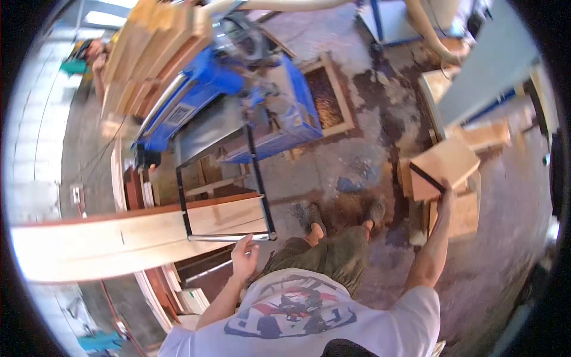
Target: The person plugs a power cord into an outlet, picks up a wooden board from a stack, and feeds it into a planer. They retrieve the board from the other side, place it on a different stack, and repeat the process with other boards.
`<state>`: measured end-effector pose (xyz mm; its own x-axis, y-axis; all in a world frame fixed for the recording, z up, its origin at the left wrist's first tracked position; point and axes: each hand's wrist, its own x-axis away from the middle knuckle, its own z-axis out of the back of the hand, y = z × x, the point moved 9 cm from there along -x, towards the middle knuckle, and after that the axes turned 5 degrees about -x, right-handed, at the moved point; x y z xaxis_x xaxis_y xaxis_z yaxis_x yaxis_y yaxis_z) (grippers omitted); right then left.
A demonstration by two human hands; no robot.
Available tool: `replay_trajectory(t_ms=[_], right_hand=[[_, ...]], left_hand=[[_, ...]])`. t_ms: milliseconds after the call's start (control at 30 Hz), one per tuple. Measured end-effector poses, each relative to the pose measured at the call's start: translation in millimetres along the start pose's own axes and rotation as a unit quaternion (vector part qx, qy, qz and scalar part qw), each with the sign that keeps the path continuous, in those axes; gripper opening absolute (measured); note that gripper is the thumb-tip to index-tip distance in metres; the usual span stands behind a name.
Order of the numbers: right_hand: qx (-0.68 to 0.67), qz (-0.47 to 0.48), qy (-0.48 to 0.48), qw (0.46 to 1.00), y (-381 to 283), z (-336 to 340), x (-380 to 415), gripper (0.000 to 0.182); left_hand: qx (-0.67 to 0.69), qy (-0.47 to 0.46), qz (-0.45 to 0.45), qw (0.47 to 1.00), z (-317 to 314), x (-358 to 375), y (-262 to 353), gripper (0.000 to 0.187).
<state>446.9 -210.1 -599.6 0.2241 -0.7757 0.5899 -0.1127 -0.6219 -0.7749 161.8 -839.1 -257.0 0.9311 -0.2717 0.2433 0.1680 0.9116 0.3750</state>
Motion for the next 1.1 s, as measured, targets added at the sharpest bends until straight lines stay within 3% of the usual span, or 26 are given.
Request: replay_trajectory(t_ms=[100, 133, 167, 200, 233, 300, 367, 400, 433, 467, 533, 600, 633, 667, 700, 767, 833, 900, 933, 1000, 1067, 1100], right_hand=[[0.023, 0.03, -0.026, 0.999, 15, -25, 61, 0.021], [-0.052, -0.01, -0.005, 0.999, -42, -115, 182, 0.024], [0.058, -0.012, -0.111, 0.992, -16, -117, 199, 0.028], [0.052, 0.006, -0.127, 0.991, -33, -165, 251, 0.027], [-0.02, -0.011, -0.2, 0.979, -22, -204, 292, 0.026], [0.041, -0.061, -0.211, 0.975, 21, -244, 340, 0.03], [0.03, -0.095, -0.269, 0.958, 41, -322, 400, 0.034], [0.106, -0.103, -0.32, 0.936, 53, -360, 423, 0.038], [0.147, -0.066, -0.371, 0.914, 69, -399, 437, 0.041], [0.158, -0.085, -0.403, 0.897, 79, -440, 462, 0.044], [0.16, -0.09, -0.446, 0.876, 121, -504, 481, 0.038], [0.191, -0.097, -0.456, 0.864, 153, -555, 490, 0.033], [0.189, -0.099, -0.462, 0.861, 169, -570, 496, 0.034], [0.19, -0.101, -0.468, 0.857, 187, -582, 496, 0.035], [0.198, -0.11, -0.476, 0.849, 220, -589, 490, 0.041], [0.202, -0.136, -0.441, 0.864, 215, -583, 504, 0.052], [0.202, -0.17, -0.426, 0.865, 214, -569, 507, 0.059], [0.203, -0.194, -0.413, 0.867, 220, -535, 500, 0.057], [0.199, -0.202, -0.407, 0.868, 220, -522, 497, 0.056], [0.234, -0.173, -0.372, 0.881, 208, -490, 493, 0.057], [0.243, -0.148, -0.339, 0.897, 190, -460, 495, 0.057], [0.236, -0.137, -0.325, 0.906, 181, -446, 498, 0.057]], left_hand=[[0.13, -0.023, 0.01, 0.991, 1, -13, 6, 0.037], [0.202, -0.051, 0.014, 0.978, -2, -17, 15, 0.039], [0.272, -0.078, 0.014, 0.959, -7, -23, 23, 0.041], [0.341, -0.107, 0.009, 0.934, -14, -26, 27, 0.043], [0.433, -0.165, 0.006, 0.886, -35, -28, 22, 0.048], [0.561, -0.291, 0.005, 0.775, -52, -38, 30, 0.06], [0.632, -0.295, 0.001, 0.717, -42, -59, 26, 0.059], [0.662, -0.298, -0.003, 0.688, -35, -71, 22, 0.058], [0.694, -0.253, 0.031, 0.674, -27, -87, 7, 0.052], [0.755, -0.193, 0.101, 0.618, -9, -104, -10, 0.044], [0.76, -0.118, 0.186, 0.611, 3, -131, -66, 0.039], [0.76, -0.059, 0.119, 0.636, 29, -165, -105, 0.041], [0.787, -0.052, 0.173, 0.59, 28, -178, -127, 0.042], [0.81, -0.044, 0.226, 0.539, 27, -188, -145, 0.042], [0.814, -0.021, 0.213, 0.539, 31, -205, -170, 0.042], [0.817, 0.015, 0.196, 0.543, 16, -242, -212, 0.043], [0.766, 0.041, 0.128, 0.628, 32, -275, -224, 0.044], [0.787, 0.018, 0.138, 0.601, 29, -311, -234, 0.046], [0.831, -0.016, 0.175, 0.528, 25, -336, -230, 0.047], [0.831, -0.017, 0.189, 0.522, 65, -360, -207, 0.049], [0.85, -0.005, 0.224, 0.476, 65, -398, -207, 0.049], [0.839, -0.008, 0.199, 0.506, 88, -393, -193, 0.053]])
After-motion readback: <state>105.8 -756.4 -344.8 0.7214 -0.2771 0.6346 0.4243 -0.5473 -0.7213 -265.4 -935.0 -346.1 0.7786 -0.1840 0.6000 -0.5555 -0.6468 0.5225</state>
